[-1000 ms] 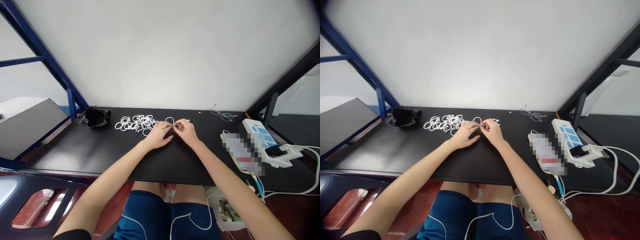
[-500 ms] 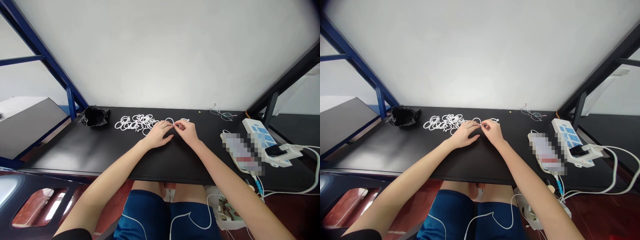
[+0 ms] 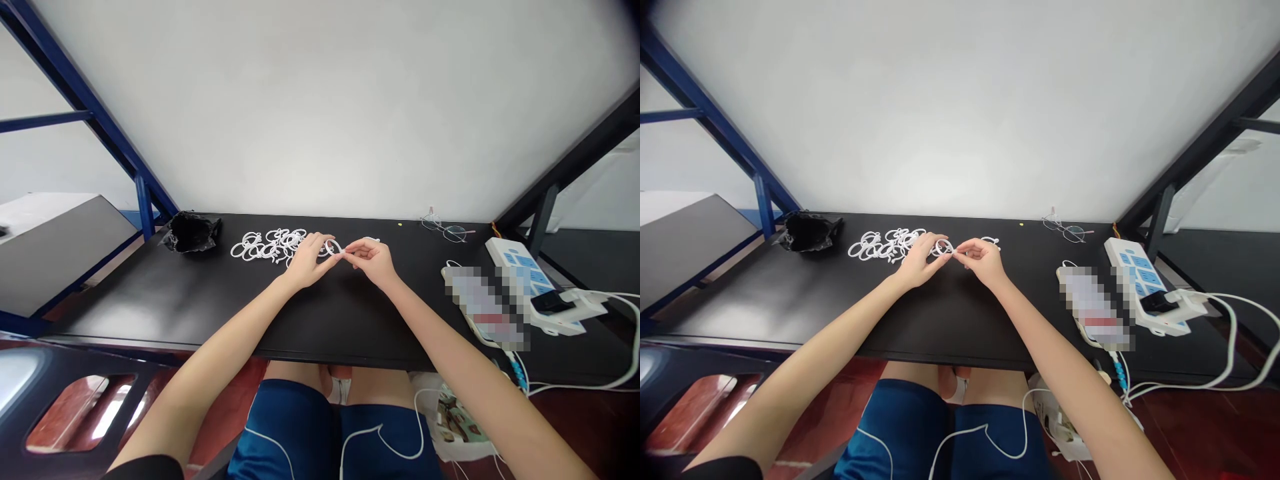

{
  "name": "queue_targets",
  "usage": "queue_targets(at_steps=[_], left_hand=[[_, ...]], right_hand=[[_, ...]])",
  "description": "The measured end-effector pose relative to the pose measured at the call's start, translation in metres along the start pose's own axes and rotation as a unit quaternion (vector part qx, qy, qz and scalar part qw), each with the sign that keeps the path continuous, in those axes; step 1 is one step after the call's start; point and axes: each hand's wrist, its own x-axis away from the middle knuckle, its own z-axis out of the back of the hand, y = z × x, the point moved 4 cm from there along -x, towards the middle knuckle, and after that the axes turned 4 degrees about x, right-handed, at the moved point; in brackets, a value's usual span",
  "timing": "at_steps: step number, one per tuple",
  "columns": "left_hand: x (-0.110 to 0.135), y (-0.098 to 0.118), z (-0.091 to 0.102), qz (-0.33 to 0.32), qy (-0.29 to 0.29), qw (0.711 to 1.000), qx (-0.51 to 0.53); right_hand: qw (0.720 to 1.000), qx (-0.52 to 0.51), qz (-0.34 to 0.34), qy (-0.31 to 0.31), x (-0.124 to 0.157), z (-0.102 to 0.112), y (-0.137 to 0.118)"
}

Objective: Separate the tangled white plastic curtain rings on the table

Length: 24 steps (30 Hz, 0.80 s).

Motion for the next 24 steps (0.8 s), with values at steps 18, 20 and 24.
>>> queue_targets(at_steps=[18, 20, 24], left_hand=[[0.002, -0.008, -0.005, 0.026, 0.011, 1.0, 0.001], [0.002, -0.007, -0.005, 0.029, 0.008, 1.0, 0.006], [0.002, -0.007, -0.007, 0.026, 0.003, 1.0, 0.014]], right_hand=[[0.993, -0.048, -0.068, -0.082, 0.002, -0.012, 0.009], [0.992, -0.044, -0.077, -0.086, 0.003, -0.012, 0.009], [0.992, -0.036, -0.083, -0.09, 0.004, -0.012, 0.009]])
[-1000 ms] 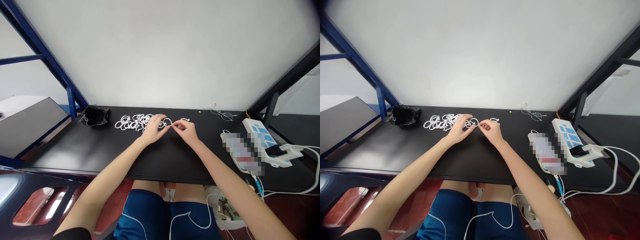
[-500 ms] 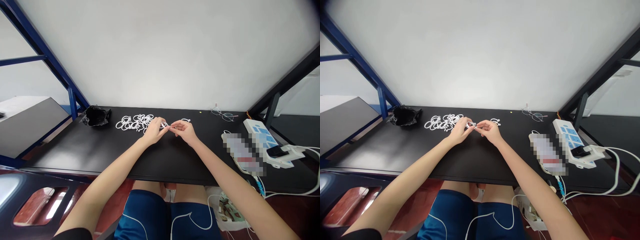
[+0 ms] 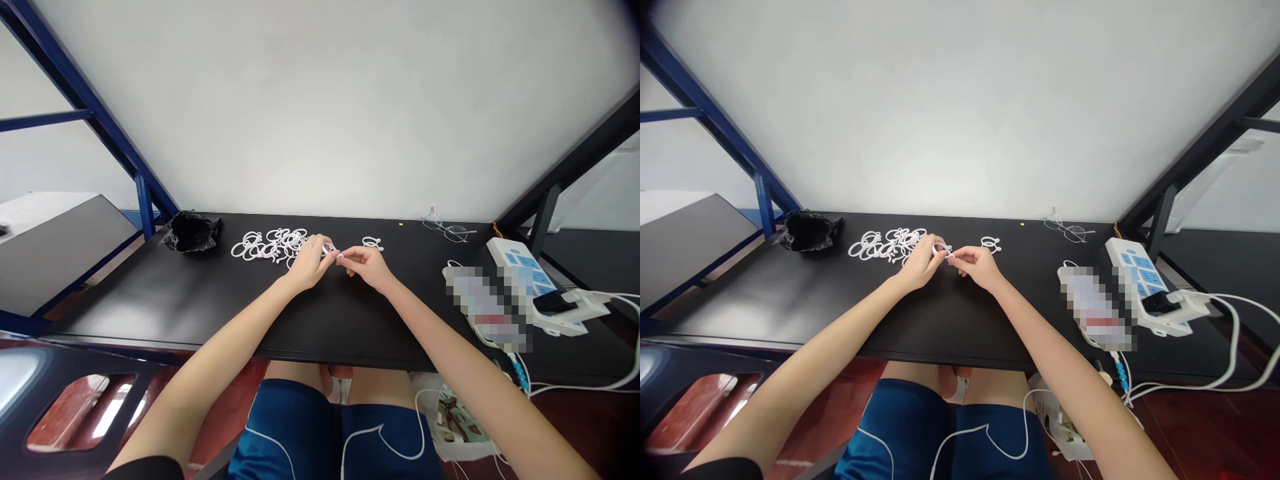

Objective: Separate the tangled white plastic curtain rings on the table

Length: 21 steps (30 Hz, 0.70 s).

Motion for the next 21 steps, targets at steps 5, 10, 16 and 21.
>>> queue_targets(at_steps=[5, 10, 16, 21], left_hand=[[0.0, -0.0008, -0.0011, -0.005, -0.002, 1.0, 0.004], [-0.0002, 0.0001, -0.0002, -0.005, -0.003, 1.0, 0.008], [-0.0006, 0.0007, 0.0002, -0.003, -0.004, 1.0, 0.015], [-0.0008, 0.0001, 0.0, -0.004, -0.003, 1.0, 0.017]], right_hand=[[1.0, 0.003, 0.002, 0.001, -0.0012, 0.0009, 0.0018], [1.0, 0.004, 0.005, -0.005, -0.0015, 0.0009, 0.0035], [1.0, 0.018, 0.015, 0.0, -0.0011, 0.0005, 0.0041], [1.0, 0.02, 0.017, 0.001, -0.0006, 0.0, 0.0032]])
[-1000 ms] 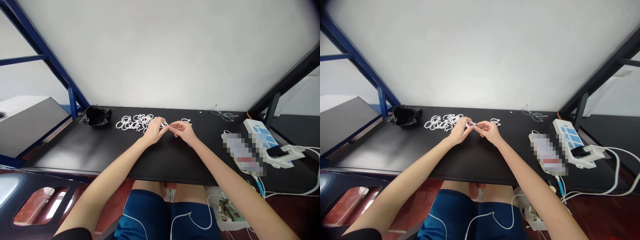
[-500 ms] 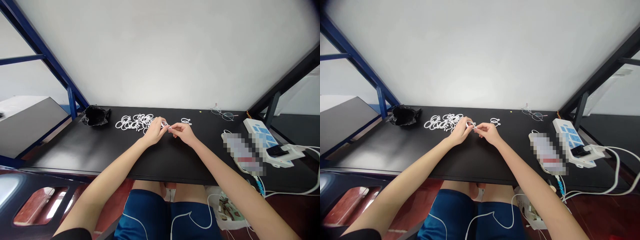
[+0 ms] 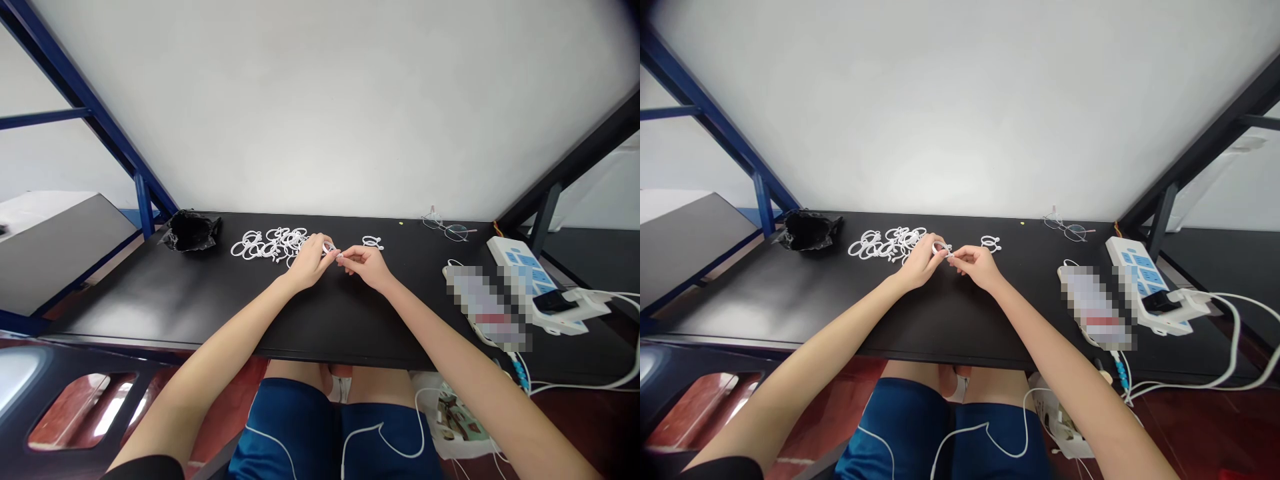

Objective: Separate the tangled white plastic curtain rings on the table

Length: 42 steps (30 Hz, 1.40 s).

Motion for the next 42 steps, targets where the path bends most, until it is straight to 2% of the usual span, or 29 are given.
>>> queue_targets(at_steps=[15, 18, 22, 24, 27, 30, 42], left_hand=[[0.001, 0.001, -0.001, -0.002, 0.004, 1.0, 0.007], [0.002, 0.001, 0.001, -0.007, 0.012, 1.0, -0.014], [0.0, -0.002, 0.009, 0.018, 0.071, 0.994, -0.082], [-0.001, -0.004, 0.011, 0.027, 0.081, 0.989, -0.124], [-0.002, -0.009, 0.009, 0.035, 0.057, 0.982, -0.178], [-0.001, -0.014, 0.004, 0.049, 0.021, 0.978, -0.202], [0.002, -0.024, -0.005, 0.06, -0.045, 0.978, -0.192]], right_hand=[[1.0, -0.003, 0.011, 0.013, 0.0, 0.001, -0.003], [0.999, 0.003, 0.01, 0.043, -0.001, 0.008, -0.004], [0.993, 0.044, 0.01, 0.11, -0.005, 0.026, -0.003], [0.987, 0.081, 0.003, 0.136, -0.006, 0.036, 0.001], [0.964, 0.202, 0.015, 0.173, -0.006, 0.048, 0.005], [0.932, 0.313, 0.041, 0.177, -0.005, 0.051, 0.005], [0.92, 0.366, -0.005, 0.141, -0.005, 0.047, 0.006]])
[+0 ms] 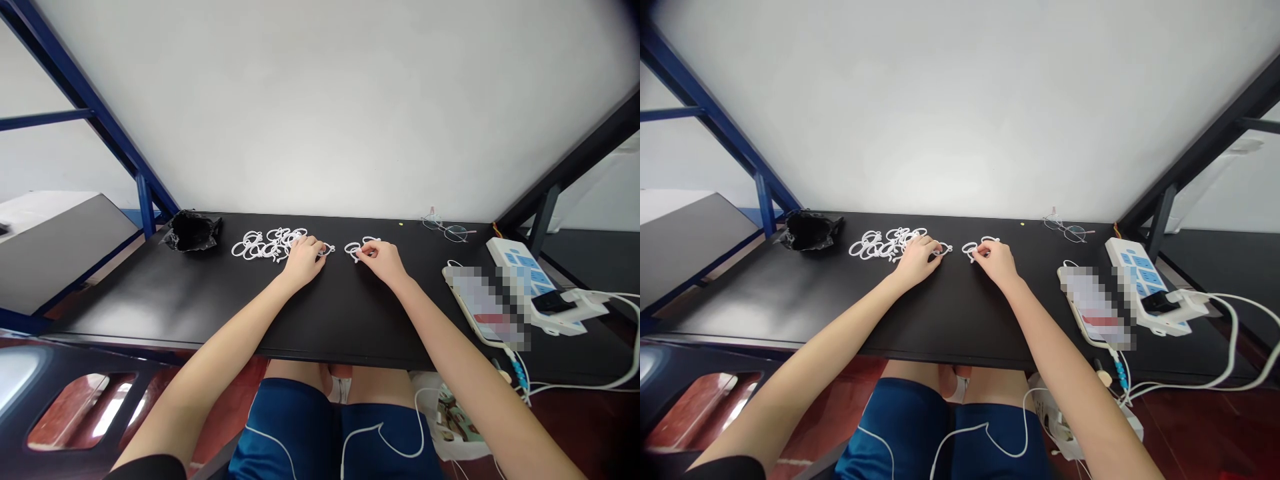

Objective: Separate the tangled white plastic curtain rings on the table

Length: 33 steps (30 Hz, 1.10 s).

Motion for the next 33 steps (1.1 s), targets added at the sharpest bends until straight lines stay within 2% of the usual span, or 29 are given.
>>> queue_targets(at_steps=[15, 24, 27, 30, 33], left_hand=[[0.001, -0.001, -0.004, 0.007, -0.034, 0.999, -0.023], [0.001, -0.003, -0.006, 0.0, -0.008, 1.0, 0.012], [0.0, 0.0, -0.002, -0.013, 0.02, 0.998, 0.063], [-0.003, 0.005, 0.003, -0.027, 0.046, 0.986, 0.158], [-0.005, 0.004, 0.006, 0.001, 0.054, 0.968, 0.247]], right_hand=[[1.0, 0.006, -0.011, -0.019, 0.001, -0.002, 0.0], [1.0, 0.006, -0.009, -0.016, 0.002, -0.002, -0.001], [1.0, 0.008, -0.015, -0.017, 0.002, -0.002, -0.001], [1.0, 0.004, -0.012, -0.015, 0.002, -0.002, -0.001], [1.0, 0.002, -0.004, -0.003, 0.002, -0.002, -0.002]])
